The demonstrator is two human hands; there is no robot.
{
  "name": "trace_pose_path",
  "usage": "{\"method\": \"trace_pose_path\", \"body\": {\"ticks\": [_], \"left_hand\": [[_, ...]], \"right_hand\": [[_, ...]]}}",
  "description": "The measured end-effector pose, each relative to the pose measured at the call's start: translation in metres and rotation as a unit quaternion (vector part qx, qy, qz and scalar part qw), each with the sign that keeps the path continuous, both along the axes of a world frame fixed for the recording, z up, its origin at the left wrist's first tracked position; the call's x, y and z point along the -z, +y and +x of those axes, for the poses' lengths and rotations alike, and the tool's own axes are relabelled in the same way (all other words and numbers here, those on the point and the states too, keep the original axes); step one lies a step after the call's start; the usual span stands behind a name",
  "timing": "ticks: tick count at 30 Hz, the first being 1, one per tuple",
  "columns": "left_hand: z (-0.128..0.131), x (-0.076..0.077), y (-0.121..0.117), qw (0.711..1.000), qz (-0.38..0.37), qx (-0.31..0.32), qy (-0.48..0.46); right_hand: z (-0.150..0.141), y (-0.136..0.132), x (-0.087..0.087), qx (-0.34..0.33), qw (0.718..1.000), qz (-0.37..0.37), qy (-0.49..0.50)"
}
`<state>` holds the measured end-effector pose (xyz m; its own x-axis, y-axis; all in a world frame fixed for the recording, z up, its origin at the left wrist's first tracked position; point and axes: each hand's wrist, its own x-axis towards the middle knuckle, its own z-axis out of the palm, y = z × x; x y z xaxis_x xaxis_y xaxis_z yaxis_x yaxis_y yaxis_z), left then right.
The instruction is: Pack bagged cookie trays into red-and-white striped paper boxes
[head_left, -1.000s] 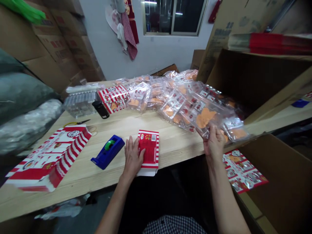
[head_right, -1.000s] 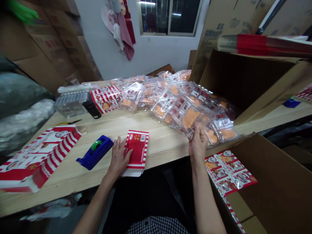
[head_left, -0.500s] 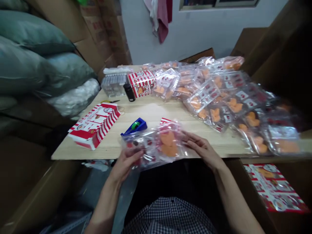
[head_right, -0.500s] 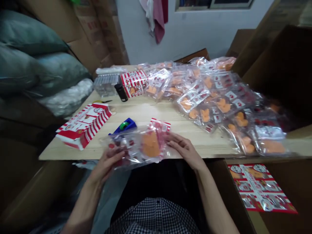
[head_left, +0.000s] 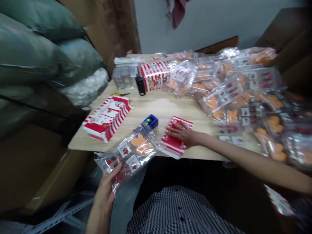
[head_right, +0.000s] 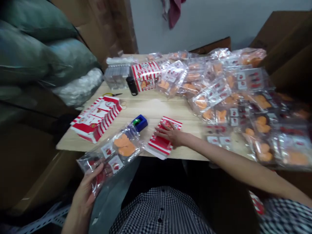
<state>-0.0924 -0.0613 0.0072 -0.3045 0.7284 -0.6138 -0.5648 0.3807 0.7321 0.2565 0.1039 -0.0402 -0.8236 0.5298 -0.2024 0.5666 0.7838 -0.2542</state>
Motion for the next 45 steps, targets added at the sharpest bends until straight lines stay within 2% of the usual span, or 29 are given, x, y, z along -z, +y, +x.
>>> {"method": "trace_pose_path", "body": {"ticks": [2, 5, 7, 10, 12, 15, 19, 24, 30, 36, 39, 43, 45], "left_hand": [[0.009, 0.012, 0.002, 0.999, -0.011, 0.029, -0.010], [0.019, 0.024, 0.012, 0.998, -0.012, 0.059, -0.014], [0.023, 0.026, 0.021, 0.998, -0.008, 0.062, -0.008], [0.026, 0.021, 0.031, 0.999, -0.006, 0.039, -0.002], [0.027, 0.016, 0.033, 1.000, -0.002, 0.025, -0.002], [0.030, 0.009, 0.033, 1.000, 0.005, 0.015, -0.001], [0.028, 0.001, 0.029, 1.000, 0.017, -0.006, 0.002], [0.006, -0.003, 0.022, 0.995, 0.036, -0.092, 0.008], [-0.019, 0.004, 0.018, 0.980, 0.097, -0.171, -0.021], [-0.022, 0.005, 0.023, 0.978, 0.118, -0.169, -0.032], [-0.021, 0.008, 0.016, 0.977, 0.117, -0.180, -0.014], [-0.022, 0.013, -0.006, 0.972, 0.092, -0.206, 0.071], [-0.021, 0.016, -0.019, 0.974, 0.073, -0.193, 0.089]], "right_hand": [[0.009, 0.004, 0.002, 0.055, 0.998, -0.016, 0.032], [0.017, 0.006, 0.015, 0.149, 0.982, 0.052, 0.103], [0.020, 0.005, 0.026, 0.169, 0.973, 0.093, 0.129], [0.022, 0.007, 0.036, 0.157, 0.970, 0.114, 0.145], [0.022, 0.009, 0.034, 0.156, 0.971, 0.110, 0.146], [0.019, 0.014, 0.021, 0.166, 0.977, 0.065, 0.115], [0.012, 0.030, 0.000, 0.141, 0.990, -0.029, 0.002], [-0.011, 0.045, -0.012, 0.100, 0.994, -0.025, -0.047], [-0.048, 0.026, -0.002, 0.049, 0.998, -0.030, -0.015], [-0.078, 0.038, 0.008, 0.069, 0.997, -0.033, 0.005], [-0.085, 0.026, 0.008, 0.079, 0.997, -0.015, 0.015], [-0.082, -0.014, 0.010, 0.074, 0.997, -0.012, -0.006], [-0.079, -0.031, 0.012, 0.083, 0.996, -0.016, -0.017]]}}
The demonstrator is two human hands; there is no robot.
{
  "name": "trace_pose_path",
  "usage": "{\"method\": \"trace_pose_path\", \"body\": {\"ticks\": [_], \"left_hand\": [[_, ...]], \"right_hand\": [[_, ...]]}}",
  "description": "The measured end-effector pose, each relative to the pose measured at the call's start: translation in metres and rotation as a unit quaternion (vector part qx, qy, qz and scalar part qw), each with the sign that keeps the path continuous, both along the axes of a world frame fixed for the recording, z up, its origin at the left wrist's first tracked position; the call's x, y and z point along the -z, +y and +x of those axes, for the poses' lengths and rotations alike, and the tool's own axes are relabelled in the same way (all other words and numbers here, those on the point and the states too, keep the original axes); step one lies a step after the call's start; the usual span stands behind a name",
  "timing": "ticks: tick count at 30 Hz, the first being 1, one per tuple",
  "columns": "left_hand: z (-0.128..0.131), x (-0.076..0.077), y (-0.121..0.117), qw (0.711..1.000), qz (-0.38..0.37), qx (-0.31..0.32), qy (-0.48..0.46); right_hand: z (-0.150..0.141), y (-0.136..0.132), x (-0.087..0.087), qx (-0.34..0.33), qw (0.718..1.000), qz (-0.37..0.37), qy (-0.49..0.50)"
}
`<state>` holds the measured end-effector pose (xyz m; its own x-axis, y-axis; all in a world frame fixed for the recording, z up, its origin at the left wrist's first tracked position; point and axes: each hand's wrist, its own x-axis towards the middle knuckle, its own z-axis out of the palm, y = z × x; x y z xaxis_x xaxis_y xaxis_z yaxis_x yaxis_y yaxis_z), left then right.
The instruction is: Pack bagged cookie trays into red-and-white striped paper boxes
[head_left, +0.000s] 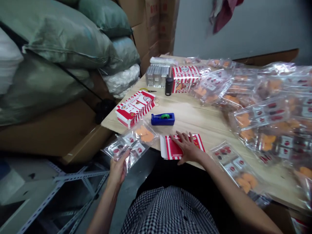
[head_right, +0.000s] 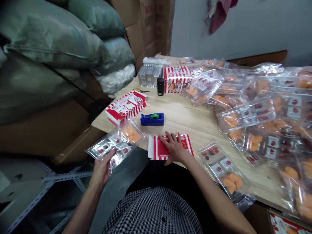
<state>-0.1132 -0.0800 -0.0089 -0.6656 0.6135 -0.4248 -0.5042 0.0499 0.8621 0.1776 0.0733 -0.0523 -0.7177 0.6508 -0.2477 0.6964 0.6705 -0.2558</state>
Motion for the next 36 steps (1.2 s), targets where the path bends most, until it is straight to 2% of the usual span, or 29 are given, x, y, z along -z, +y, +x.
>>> {"method": "trace_pose_path", "body": {"ticks": [5, 11, 14, 18, 22, 30, 33, 36], "left_hand": [[0.010, 0.011, -0.021, 0.998, -0.009, 0.061, -0.011], [0.015, 0.020, -0.031, 0.994, -0.016, 0.105, -0.020], [0.010, 0.015, -0.030, 0.995, -0.020, 0.089, -0.033], [0.006, 0.005, -0.023, 0.998, -0.010, 0.042, -0.050], [0.006, 0.003, -0.020, 0.997, -0.019, 0.049, -0.058], [0.000, 0.021, -0.024, 0.990, -0.023, 0.139, 0.004], [-0.005, 0.026, -0.021, 0.973, -0.046, 0.227, 0.011], [-0.016, 0.028, -0.013, 0.942, -0.060, 0.329, 0.030]], "right_hand": [[-0.002, -0.021, 0.005, 0.005, 0.999, -0.038, 0.022], [-0.010, -0.028, 0.004, 0.029, 0.997, 0.014, 0.071], [-0.008, -0.027, 0.005, 0.023, 0.997, 0.000, 0.080], [-0.001, -0.023, 0.003, 0.001, 0.997, -0.055, 0.055], [-0.002, -0.018, -0.003, -0.004, 0.996, -0.072, 0.053], [-0.006, -0.011, -0.010, 0.015, 0.994, -0.009, 0.110], [-0.004, -0.011, -0.011, 0.012, 0.993, -0.007, 0.121], [-0.003, -0.013, -0.010, 0.013, 0.992, -0.003, 0.122]]}}
